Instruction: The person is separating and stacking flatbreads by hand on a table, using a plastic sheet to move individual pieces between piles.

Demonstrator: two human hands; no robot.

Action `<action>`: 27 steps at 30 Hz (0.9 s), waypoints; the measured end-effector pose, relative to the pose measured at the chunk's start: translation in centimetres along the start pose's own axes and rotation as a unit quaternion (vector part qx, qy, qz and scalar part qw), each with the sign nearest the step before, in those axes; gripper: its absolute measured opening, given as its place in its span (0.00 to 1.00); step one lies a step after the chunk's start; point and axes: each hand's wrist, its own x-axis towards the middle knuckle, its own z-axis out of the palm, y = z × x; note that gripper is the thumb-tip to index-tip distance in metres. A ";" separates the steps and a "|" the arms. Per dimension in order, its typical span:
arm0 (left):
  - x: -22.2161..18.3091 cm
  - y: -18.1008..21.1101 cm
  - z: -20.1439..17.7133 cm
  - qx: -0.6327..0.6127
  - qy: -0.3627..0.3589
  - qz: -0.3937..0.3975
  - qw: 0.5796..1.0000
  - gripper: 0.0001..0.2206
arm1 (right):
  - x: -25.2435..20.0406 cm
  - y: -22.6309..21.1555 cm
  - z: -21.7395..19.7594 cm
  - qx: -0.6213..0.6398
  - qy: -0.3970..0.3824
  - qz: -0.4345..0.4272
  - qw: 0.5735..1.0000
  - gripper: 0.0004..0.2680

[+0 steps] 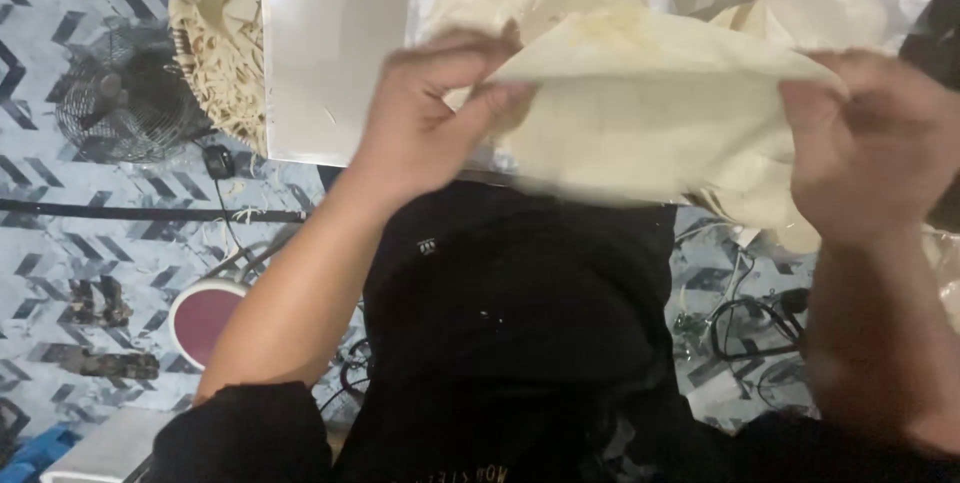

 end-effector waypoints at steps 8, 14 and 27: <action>0.5 -6.7 0.7 0.302 0.204 0.280 0.888 0.21 | -1.5 2.8 9.4 -0.209 -0.028 0.055 0.976 0.13; -0.2 -10.6 2.7 0.343 0.185 0.158 0.907 0.22 | -2.8 6.0 9.5 -0.229 -0.106 0.237 0.938 0.21; 0.1 -8.5 2.6 0.314 0.206 0.116 0.920 0.26 | -7.9 18.6 2.1 -0.267 0.028 0.337 0.902 0.08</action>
